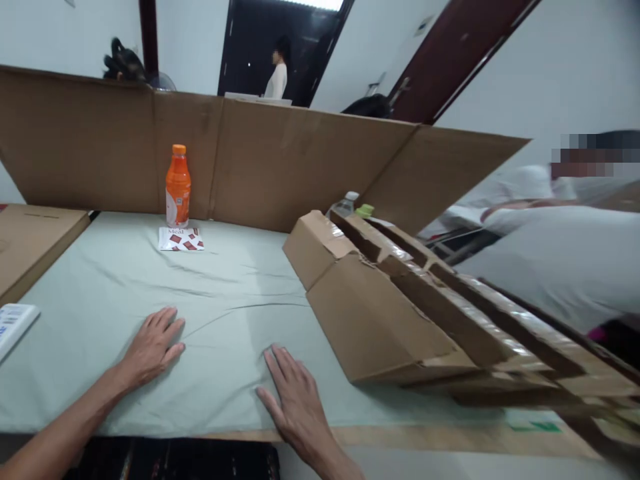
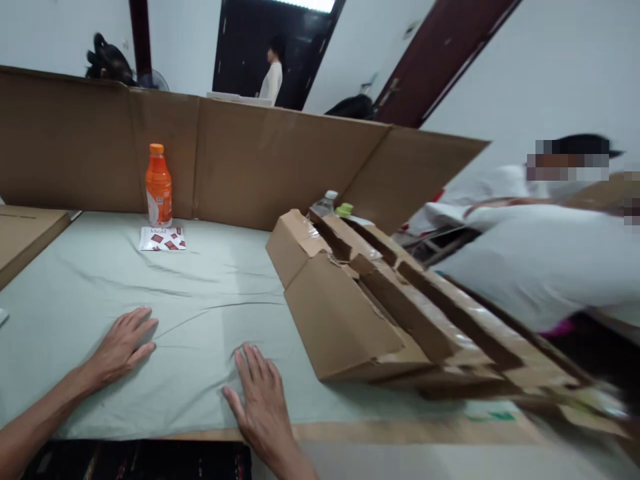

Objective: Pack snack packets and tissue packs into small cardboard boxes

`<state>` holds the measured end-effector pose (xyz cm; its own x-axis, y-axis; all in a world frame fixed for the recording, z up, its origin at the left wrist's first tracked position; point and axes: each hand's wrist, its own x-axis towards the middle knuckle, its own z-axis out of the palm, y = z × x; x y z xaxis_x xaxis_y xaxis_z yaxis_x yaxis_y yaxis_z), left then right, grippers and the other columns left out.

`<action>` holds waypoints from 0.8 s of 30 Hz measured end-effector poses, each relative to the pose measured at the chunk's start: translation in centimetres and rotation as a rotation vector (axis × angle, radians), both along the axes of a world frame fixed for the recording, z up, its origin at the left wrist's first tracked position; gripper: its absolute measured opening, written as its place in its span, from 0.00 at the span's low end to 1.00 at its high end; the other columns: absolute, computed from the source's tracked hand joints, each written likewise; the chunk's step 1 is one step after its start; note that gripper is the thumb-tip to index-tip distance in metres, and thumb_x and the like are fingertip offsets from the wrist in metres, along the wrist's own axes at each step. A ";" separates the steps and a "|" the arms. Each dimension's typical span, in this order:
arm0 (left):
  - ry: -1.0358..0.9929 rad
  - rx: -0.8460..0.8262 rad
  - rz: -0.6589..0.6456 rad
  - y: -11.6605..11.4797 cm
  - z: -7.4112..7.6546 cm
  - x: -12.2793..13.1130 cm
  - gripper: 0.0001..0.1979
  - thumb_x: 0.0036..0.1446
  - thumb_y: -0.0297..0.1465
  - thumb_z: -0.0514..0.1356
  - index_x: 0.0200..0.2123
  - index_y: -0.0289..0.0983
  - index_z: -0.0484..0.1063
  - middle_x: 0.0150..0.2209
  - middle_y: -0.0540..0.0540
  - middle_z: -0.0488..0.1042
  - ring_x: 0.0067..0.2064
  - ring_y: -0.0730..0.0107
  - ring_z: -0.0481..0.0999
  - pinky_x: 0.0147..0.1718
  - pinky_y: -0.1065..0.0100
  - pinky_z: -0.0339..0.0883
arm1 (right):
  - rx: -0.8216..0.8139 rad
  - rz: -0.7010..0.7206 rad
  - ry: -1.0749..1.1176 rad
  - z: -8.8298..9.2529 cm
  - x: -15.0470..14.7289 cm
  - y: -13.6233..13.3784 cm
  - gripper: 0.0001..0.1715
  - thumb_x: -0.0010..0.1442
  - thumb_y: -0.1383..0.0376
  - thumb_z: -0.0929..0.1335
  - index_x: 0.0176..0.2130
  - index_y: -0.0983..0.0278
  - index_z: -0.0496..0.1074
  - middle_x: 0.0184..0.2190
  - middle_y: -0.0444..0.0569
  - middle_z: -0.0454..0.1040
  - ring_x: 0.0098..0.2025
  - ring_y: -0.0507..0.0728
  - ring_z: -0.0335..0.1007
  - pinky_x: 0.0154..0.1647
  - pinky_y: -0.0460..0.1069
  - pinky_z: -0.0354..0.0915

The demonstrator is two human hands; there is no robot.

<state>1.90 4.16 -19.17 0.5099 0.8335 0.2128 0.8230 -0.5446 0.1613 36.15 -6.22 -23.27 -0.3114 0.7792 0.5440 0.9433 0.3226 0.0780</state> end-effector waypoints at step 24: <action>0.175 -0.024 0.185 -12.5 0.6 2.6 0.27 0.71 0.42 0.55 0.69 0.40 0.66 0.73 0.35 0.60 0.74 0.40 0.56 0.70 0.37 0.48 | -0.104 -0.111 0.128 -1.4 -1.0 -4.5 0.27 0.74 0.59 0.58 0.64 0.65 0.71 0.65 0.61 0.71 0.68 0.67 0.63 0.67 0.63 0.55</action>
<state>4.45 -8.32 -18.58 0.3754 0.9198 0.1140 0.9249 -0.3798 0.0186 35.15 -10.75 -24.67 -0.1537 0.8591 0.4881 0.9737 0.2159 -0.0734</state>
